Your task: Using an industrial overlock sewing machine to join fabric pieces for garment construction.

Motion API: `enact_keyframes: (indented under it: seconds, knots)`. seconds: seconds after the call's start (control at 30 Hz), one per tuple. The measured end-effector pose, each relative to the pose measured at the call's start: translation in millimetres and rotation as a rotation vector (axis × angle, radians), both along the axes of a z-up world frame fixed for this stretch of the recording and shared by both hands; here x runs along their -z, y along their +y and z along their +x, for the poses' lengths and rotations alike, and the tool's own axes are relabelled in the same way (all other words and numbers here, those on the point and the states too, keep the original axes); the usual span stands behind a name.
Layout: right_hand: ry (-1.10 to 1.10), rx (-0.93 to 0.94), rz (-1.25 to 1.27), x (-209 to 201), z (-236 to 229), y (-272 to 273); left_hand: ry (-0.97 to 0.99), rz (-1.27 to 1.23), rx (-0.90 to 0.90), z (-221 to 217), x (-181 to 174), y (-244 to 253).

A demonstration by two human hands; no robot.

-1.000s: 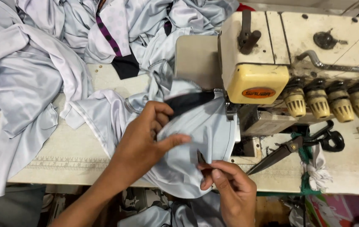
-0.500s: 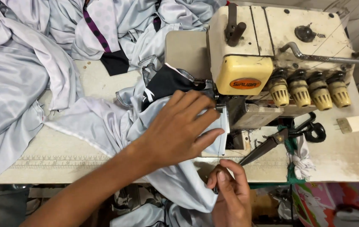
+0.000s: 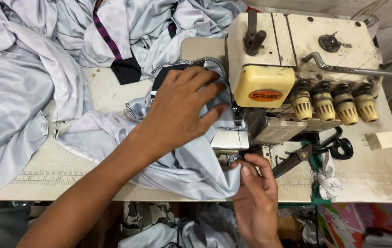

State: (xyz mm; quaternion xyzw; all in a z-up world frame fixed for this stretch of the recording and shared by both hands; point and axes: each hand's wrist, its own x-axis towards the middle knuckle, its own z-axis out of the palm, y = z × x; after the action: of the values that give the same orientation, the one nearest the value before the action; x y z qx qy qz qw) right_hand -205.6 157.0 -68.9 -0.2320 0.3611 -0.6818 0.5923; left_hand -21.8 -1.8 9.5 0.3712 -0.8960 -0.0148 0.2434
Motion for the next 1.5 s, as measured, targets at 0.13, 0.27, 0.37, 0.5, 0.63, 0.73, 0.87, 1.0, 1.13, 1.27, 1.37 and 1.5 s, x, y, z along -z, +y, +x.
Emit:
enact_keyframes:
  seconds: [0.13, 0.27, 0.37, 0.5, 0.63, 0.73, 0.87, 1.0, 1.13, 1.27, 1.37, 1.5]
  knots:
    - [-0.028, 0.055, 0.161, -4, 8, -2, 0.099, -0.037, -0.225, 17, 0, 3]
    - [-0.013, -0.118, 0.237, 2, 10, 4, 0.444, 0.540, -0.328, 62, 3, 32]
    - [0.074, -0.248, 0.215, 11, 11, 12, 0.126, 0.830, -0.481, 70, 18, 61]
    - [0.090, -0.280, 0.119, 1, 1, 12, -0.092, 0.644, -0.478, 84, 18, 88]
    - [-0.022, -0.050, 0.515, -55, -9, 2, 0.846, 1.003, -0.428, 110, -19, 97]
    - [-0.044, 0.099, 0.574, -75, -8, -2, 1.122, 0.938, -0.638, 97, -74, 90]
    - [-0.070, 0.043, 0.224, -43, -15, -4, 0.713, 0.454, -0.505, 95, -93, 46]
    - [0.123, 0.148, 0.116, -27, 2, -7, 0.087, -0.311, -0.504, 59, -52, 38]
    - [0.464, 0.263, -0.020, -18, 8, -6, 0.486, -0.104, 0.117, -7, -20, 82]
    - [0.854, 0.154, -0.191, -28, -3, -2, 0.361, -0.228, 0.179, -19, 2, 81]
    - [0.785, 0.042, -0.007, -24, -7, 4, 0.323, -0.227, 0.199, -15, -2, 81]
    - [0.799, 0.021, -0.067, -30, -3, -1, 0.276, -0.245, 0.186, -12, 2, 80]
